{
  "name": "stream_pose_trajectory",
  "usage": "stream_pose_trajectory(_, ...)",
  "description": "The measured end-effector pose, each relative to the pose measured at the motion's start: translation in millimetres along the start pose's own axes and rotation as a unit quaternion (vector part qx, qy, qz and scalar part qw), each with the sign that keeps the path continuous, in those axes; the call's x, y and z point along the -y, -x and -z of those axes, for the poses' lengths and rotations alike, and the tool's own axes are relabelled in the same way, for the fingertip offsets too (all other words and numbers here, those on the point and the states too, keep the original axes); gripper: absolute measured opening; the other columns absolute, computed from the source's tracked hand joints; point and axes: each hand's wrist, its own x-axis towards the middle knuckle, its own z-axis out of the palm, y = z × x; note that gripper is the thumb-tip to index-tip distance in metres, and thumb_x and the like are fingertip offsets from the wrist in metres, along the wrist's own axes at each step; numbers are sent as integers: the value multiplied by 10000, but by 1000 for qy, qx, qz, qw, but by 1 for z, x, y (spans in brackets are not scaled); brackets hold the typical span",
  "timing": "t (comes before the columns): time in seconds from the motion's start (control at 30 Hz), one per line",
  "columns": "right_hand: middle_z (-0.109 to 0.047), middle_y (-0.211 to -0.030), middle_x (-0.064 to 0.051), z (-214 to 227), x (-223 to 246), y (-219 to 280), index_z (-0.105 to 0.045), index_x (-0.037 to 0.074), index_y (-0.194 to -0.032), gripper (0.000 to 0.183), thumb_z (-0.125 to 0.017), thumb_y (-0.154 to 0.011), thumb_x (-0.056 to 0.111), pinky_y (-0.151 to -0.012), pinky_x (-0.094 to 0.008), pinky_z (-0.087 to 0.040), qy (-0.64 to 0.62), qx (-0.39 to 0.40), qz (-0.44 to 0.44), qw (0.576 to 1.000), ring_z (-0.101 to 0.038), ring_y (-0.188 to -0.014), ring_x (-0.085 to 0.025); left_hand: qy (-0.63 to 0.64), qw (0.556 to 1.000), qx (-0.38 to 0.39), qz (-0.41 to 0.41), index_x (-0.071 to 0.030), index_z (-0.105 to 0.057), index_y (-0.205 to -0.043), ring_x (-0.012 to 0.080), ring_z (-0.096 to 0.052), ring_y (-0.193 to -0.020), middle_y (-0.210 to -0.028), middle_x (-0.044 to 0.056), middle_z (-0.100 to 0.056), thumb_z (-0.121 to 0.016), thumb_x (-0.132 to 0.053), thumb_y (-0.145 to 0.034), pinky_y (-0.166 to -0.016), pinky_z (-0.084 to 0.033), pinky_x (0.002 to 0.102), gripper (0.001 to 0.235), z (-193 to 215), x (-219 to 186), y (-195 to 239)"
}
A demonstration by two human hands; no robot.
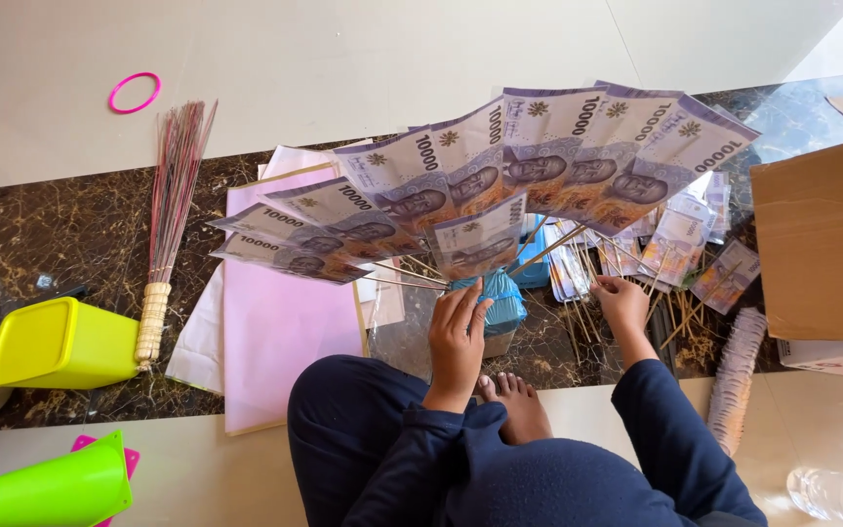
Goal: The person sits on the floor and assembles a decorative item by attaching printed paper money sheets to thin wooden sticks. They insert the sticks into a blue plastic base and arrange the sheets in a fan shape.
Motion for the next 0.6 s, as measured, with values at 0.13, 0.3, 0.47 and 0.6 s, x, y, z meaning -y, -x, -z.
stream_pose_trajectory(0.13, -725, -786, -136, -1, -6, 3, -773, 85, -1133, 265, -803, -882, 165, -635, -259, -577, -261, 35, -81, 961, -679, -667, -144, 12, 1000, 7, 5, -4, -736, -1191, 283, -710, -899, -1018, 133, -721, -769, -67, -917, -826, -572, 368, 282, 1, 1, 1)
stream_pose_trajectory(0.3, -670, -1148, -164, 34, -1, 38, -655, -48, -1251, 273, -690, -1002, 57, -896, -445, -595, -453, 81, -70, 885, -677, -940, -218, 15, 999, -3, 31, -24, -747, -1179, 285, -712, -890, -999, 118, -728, -776, -74, -915, -823, -572, 367, 271, -2, 3, 1)
stream_pose_trajectory(0.47, -642, -1104, -71, 93, 13, 49, -610, 62, -1205, 144, -606, -1064, 31, -936, -352, -607, -494, -14, 15, 869, -684, -966, -189, 10, 999, 26, 40, -17, -741, -1124, 242, -694, -936, -1026, 95, -727, -730, -59, -949, -873, -576, 351, 180, 3, -2, -4)
stream_pose_trajectory(0.6, -677, -964, -60, 156, 47, 46, -558, 126, -1175, 186, -556, -1157, -59, -800, -258, -593, -457, -236, 122, 849, -673, -860, -142, 9, 998, 51, 47, 7, -721, -1102, 239, -681, -988, -1046, 102, -727, -696, -42, -972, -922, -580, 360, 141, 5, -5, -6)
